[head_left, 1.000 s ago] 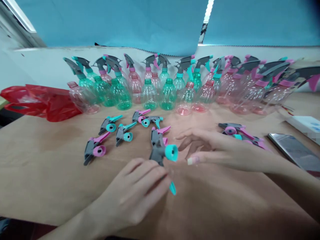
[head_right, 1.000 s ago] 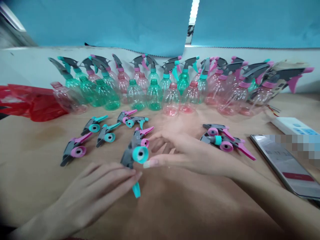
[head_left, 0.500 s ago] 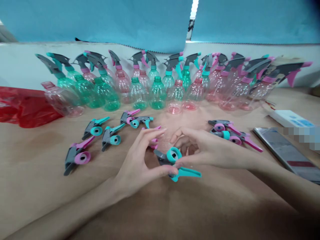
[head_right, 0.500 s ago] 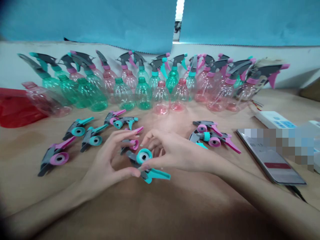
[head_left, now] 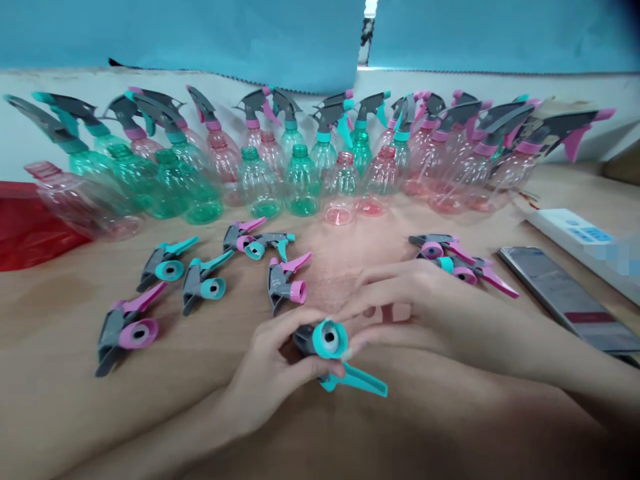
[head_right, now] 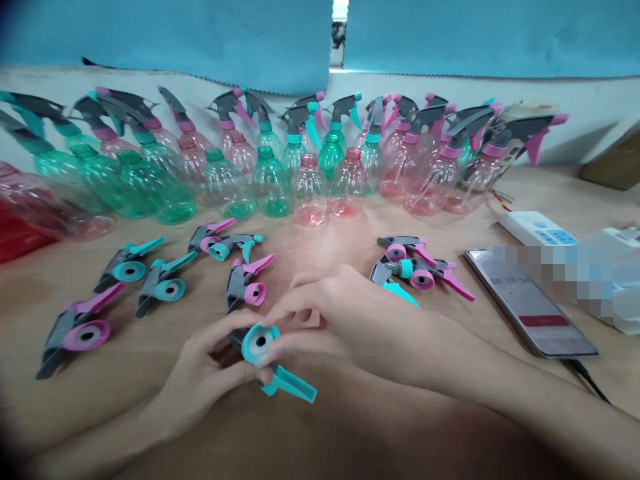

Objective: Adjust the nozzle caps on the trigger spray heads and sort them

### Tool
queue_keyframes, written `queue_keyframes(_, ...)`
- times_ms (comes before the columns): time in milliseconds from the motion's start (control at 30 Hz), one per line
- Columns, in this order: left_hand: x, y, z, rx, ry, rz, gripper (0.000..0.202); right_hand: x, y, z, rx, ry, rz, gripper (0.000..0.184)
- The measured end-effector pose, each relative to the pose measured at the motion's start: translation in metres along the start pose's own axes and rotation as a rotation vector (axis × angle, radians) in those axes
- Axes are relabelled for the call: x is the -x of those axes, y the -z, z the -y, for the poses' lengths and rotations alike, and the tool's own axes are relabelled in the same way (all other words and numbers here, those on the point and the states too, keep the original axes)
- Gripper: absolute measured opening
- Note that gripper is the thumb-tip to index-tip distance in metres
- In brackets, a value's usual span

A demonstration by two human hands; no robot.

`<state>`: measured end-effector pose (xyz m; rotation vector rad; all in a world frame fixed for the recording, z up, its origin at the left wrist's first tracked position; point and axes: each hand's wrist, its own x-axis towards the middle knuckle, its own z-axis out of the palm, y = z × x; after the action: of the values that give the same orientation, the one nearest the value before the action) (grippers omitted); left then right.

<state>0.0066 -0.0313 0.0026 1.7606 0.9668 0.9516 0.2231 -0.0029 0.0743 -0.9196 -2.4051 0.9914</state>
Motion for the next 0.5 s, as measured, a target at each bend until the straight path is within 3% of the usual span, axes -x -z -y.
queue_keyframes(100, 0.003, 0.003, 0.001, -0.125, -0.194, -0.064, 0.024, 0.001, 0.002, 0.006, -0.008, -0.030, -0.068, 0.015)
queue_keyframes(200, 0.004, 0.005, 0.001, -0.193, -0.306, -0.075, 0.025, 0.002, -0.004, 0.013, -0.061, -0.025, -0.022, 0.014)
queue_keyframes(367, 0.005, 0.007, 0.000, -0.321, -0.322, -0.125, 0.032, 0.008, -0.016, 0.026, 0.122, -0.133, -0.009, 0.016)
queue_keyframes(500, 0.006, 0.008, 0.000, -0.345, -0.337, -0.090, 0.034, 0.011, -0.017, 0.027, 0.210, -0.111, -0.028, 0.019)
